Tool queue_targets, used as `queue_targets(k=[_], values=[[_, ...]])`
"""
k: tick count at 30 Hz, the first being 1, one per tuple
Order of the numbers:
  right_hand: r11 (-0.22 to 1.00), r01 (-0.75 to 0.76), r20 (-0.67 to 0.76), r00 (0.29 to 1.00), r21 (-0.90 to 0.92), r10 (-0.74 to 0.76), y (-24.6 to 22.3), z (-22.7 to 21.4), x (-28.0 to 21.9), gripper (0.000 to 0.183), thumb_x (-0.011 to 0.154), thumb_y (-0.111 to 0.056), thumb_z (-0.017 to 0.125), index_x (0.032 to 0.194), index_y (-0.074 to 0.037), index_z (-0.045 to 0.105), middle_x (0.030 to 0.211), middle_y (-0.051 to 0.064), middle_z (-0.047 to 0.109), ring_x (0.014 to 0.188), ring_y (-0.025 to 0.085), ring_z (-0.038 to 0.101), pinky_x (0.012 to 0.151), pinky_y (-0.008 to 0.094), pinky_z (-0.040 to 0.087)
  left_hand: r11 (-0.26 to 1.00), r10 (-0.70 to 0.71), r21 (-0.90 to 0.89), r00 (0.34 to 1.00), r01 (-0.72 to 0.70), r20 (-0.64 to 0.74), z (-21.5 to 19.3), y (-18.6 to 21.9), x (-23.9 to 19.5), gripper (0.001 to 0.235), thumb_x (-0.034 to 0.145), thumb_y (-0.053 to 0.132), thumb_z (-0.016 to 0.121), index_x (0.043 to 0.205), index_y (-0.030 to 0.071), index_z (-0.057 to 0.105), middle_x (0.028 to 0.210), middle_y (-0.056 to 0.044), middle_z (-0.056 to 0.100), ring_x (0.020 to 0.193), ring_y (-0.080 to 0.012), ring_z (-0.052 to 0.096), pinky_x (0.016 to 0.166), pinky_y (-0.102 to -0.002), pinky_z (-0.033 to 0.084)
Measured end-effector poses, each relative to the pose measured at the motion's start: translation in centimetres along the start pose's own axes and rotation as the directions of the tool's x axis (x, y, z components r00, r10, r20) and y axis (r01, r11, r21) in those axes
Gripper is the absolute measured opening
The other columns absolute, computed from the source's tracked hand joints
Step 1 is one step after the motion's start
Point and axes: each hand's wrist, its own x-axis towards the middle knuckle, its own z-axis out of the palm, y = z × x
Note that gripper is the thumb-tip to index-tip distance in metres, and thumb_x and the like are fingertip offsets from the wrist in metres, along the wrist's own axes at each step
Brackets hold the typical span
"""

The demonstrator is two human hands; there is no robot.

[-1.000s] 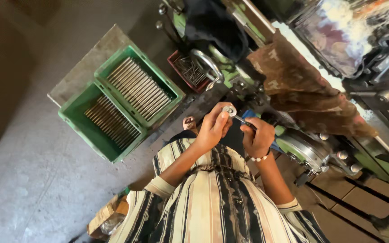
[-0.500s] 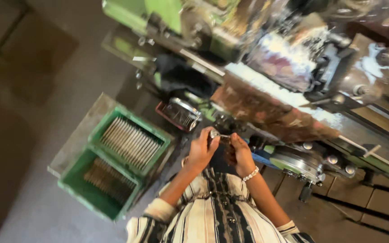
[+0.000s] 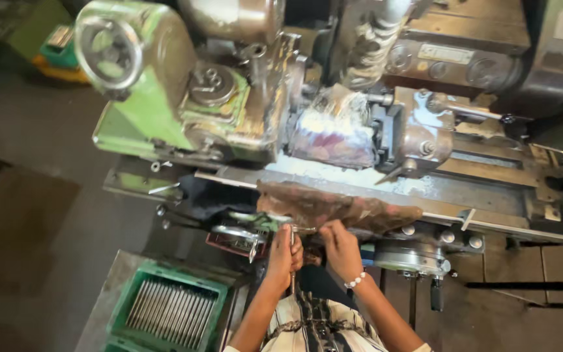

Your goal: The person operates a metal turning machine, repeatedly picking up cylindrical metal rods from a green bin, inserting them into the machine's chuck, and using a tool to adjust the setup. The person then removes the rods and places them back into the bin.

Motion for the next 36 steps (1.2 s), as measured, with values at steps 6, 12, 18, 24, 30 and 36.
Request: queue_targets(k=[6, 12, 18, 24, 30, 36], values=[[0.942, 0.303, 0.090, 0.952, -0.148, -0.292, -1.9, -3.8, 4.2, 0.012, 0.089, -0.012, 0.070, 0.098, -0.006, 0.065, 0.073, 0.014, 0.066, 0.064, 0.033, 0.067, 0.055, 0.041, 0.051, 0.992, -0.120, -0.022, 0.991, 0.121, 0.062, 1.7, 0.5, 2.6, 0.041, 0.103, 0.050, 0.047, 0.090, 0.012, 0.054, 0.059, 0.003, 0.037, 0.039, -0.0067, 0.026, 0.034, -0.024, 0.017], [0.835, 0.506, 0.168, 0.862, -0.215, -0.479, -1.6, -6.1, 7.0, 0.016, 0.089, -0.017, 0.074, 0.092, -0.008, 0.061, 0.073, 0.009, 0.061, 0.063, 0.031, 0.064, 0.055, 0.042, 0.048, 0.979, -0.203, 0.011, 0.958, 0.205, 0.202, 2.9, 1.3, 4.5, 0.051, 0.109, 0.054, 0.049, 0.083, 0.010, 0.048, 0.061, 0.004, 0.035, 0.041, -0.0058, 0.027, 0.035, -0.024, 0.017], [0.769, 0.617, 0.488, 0.729, -0.166, -0.480, 1.1, -8.6, 7.8, 0.025, 0.081, -0.018, 0.078, 0.087, -0.008, 0.056, 0.071, 0.008, 0.061, 0.063, 0.031, 0.065, 0.053, 0.042, 0.049, 0.864, -0.437, 0.366, 0.878, 0.347, 0.198, 5.5, 4.2, 5.1, 0.037, 0.098, 0.054, 0.053, 0.091, 0.018, 0.060, 0.060, 0.009, 0.040, 0.042, -0.0023, 0.029, 0.038, -0.021, 0.020], [0.898, 0.347, 0.150, 0.937, -0.269, -0.317, -1.0, -9.1, 9.6, 0.025, 0.081, -0.016, 0.077, 0.098, -0.005, 0.062, 0.073, 0.013, 0.060, 0.067, 0.038, 0.062, 0.058, 0.046, 0.047, 0.936, 0.071, 0.324, 0.976, -0.137, 0.206, 10.4, 2.5, 4.7, 0.025, 0.096, 0.037, 0.069, 0.088, 0.013, 0.067, 0.070, 0.010, 0.061, 0.044, -0.0011, 0.031, 0.040, -0.023, 0.021], [0.790, 0.511, -0.095, 0.817, -0.338, -0.569, -5.4, -12.1, 13.4, 0.037, 0.074, -0.021, 0.081, 0.068, -0.004, 0.049, 0.062, 0.014, 0.045, 0.057, 0.037, 0.048, 0.055, 0.046, 0.037, 0.981, 0.064, 0.172, 0.984, -0.093, 0.169, 13.3, 3.3, 7.0, 0.026, 0.093, 0.030, 0.073, 0.078, 0.011, 0.064, 0.059, 0.010, 0.046, 0.045, -0.0009, 0.036, 0.041, -0.023, 0.021], [0.937, 0.271, -0.383, 0.860, -0.219, -0.338, -6.9, -9.7, 14.7, 0.018, 0.093, -0.013, 0.071, 0.082, -0.003, 0.060, 0.070, 0.013, 0.052, 0.063, 0.033, 0.053, 0.058, 0.041, 0.038, 0.937, 0.247, 0.182, 0.934, -0.298, 0.258, 17.0, 6.7, 9.7, 0.032, 0.093, 0.027, 0.078, 0.072, 0.013, 0.059, 0.061, 0.011, 0.041, 0.051, -0.0006, 0.032, 0.045, -0.024, 0.021]])
